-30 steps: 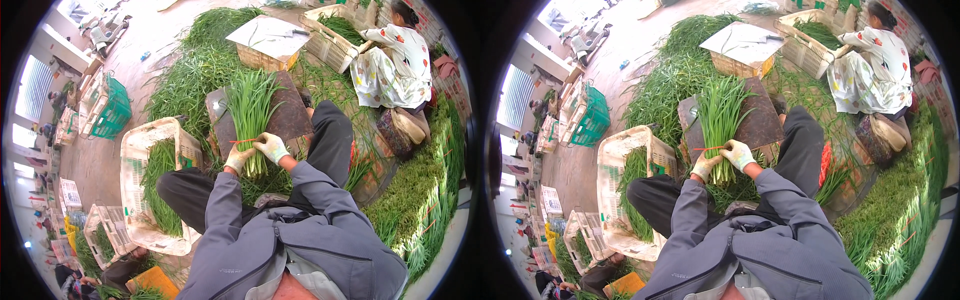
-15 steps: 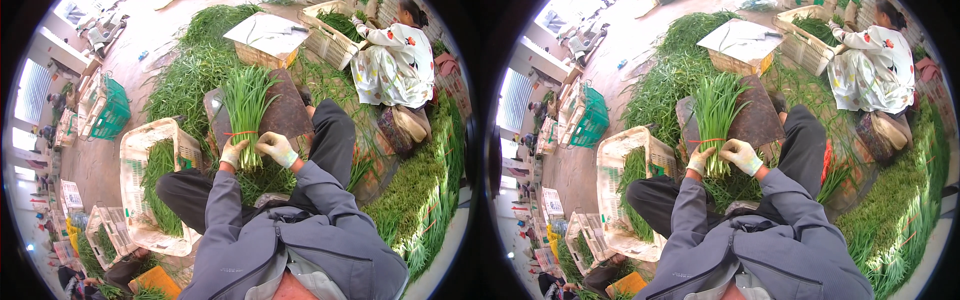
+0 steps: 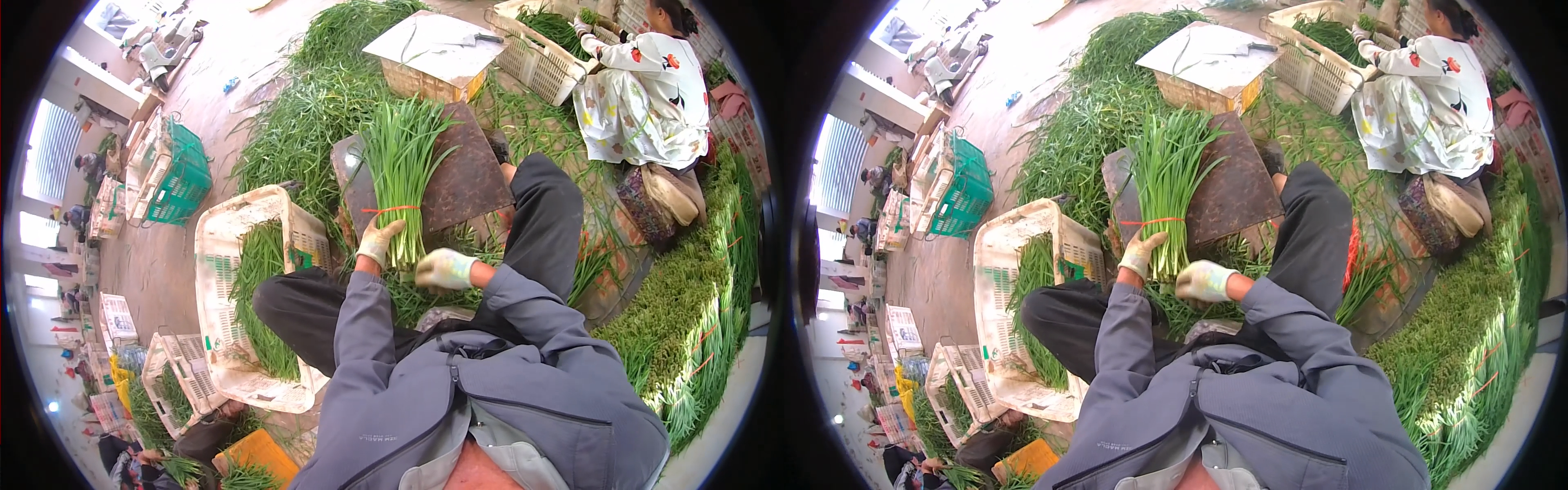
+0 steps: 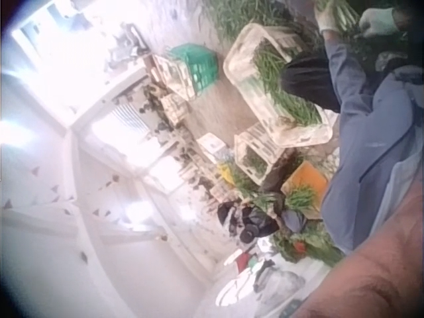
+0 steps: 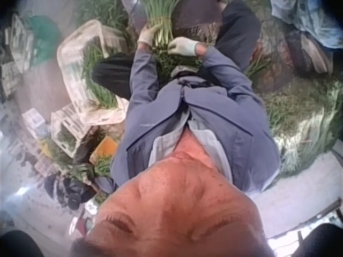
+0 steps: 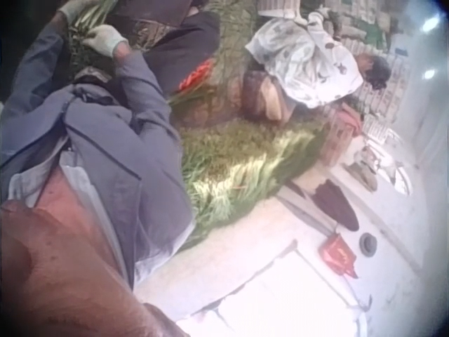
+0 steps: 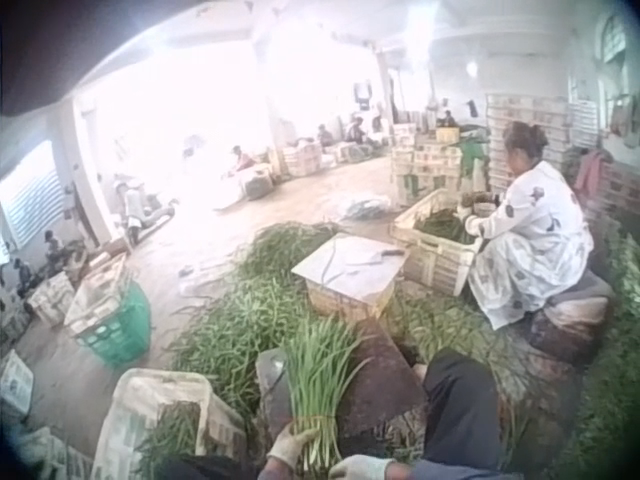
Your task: The person picks up a handful of chives from a basket, aligns the root ends, and ties them together with a red string.
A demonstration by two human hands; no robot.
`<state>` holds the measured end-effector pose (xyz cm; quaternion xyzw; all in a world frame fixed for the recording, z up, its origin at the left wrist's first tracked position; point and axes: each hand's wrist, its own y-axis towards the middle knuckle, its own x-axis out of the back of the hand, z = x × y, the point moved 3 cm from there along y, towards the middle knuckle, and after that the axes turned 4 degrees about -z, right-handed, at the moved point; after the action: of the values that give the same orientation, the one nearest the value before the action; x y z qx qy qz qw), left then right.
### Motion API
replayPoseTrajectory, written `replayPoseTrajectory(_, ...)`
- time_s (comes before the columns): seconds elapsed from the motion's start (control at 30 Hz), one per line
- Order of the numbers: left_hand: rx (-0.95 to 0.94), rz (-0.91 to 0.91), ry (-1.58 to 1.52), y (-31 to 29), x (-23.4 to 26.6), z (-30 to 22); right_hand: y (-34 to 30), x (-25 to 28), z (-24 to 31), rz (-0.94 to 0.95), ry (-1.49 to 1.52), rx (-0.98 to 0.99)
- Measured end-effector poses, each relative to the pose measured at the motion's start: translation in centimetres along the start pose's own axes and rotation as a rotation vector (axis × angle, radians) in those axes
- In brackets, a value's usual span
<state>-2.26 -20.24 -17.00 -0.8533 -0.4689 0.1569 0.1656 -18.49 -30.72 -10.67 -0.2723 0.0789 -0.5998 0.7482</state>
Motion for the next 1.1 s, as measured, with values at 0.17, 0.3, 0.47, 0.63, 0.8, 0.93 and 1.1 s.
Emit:
replayPoseTrajectory(0.17,0.077,0.096,-0.195,0.2,-0.3,0.2,-0.4,1.4,-3.0,-0.001,-0.443,0.217)
replayPoseTrajectory(0.3,0.146,0.183,-0.334,0.4,-1.5,1.1,1.0,5.1,-5.4,-0.547,-0.200,0.011)
replayPoseTrajectory(0.47,0.340,0.220,-0.630,1.6,-0.1,2.8,1.2,2.4,-3.7,-0.482,-0.222,0.072)
replayPoseTrajectory(0.63,0.301,0.202,-0.586,2.3,0.3,3.6,0.9,2.3,-3.7,-0.398,0.051,0.016)
replayPoseTrajectory(0.8,0.293,0.225,-0.632,2.2,0.3,3.8,2.1,1.4,-2.9,-0.450,0.055,0.037)
replayPoseTrajectory(0.93,0.143,0.106,-0.187,0.4,-1.4,1.5,2.9,0.3,-4.5,-0.557,-0.050,0.032)
replayPoseTrajectory(1.1,-0.111,-0.092,0.299,0.4,-0.3,2.6,4.1,-1.3,-4.2,-0.538,-0.014,-0.002)
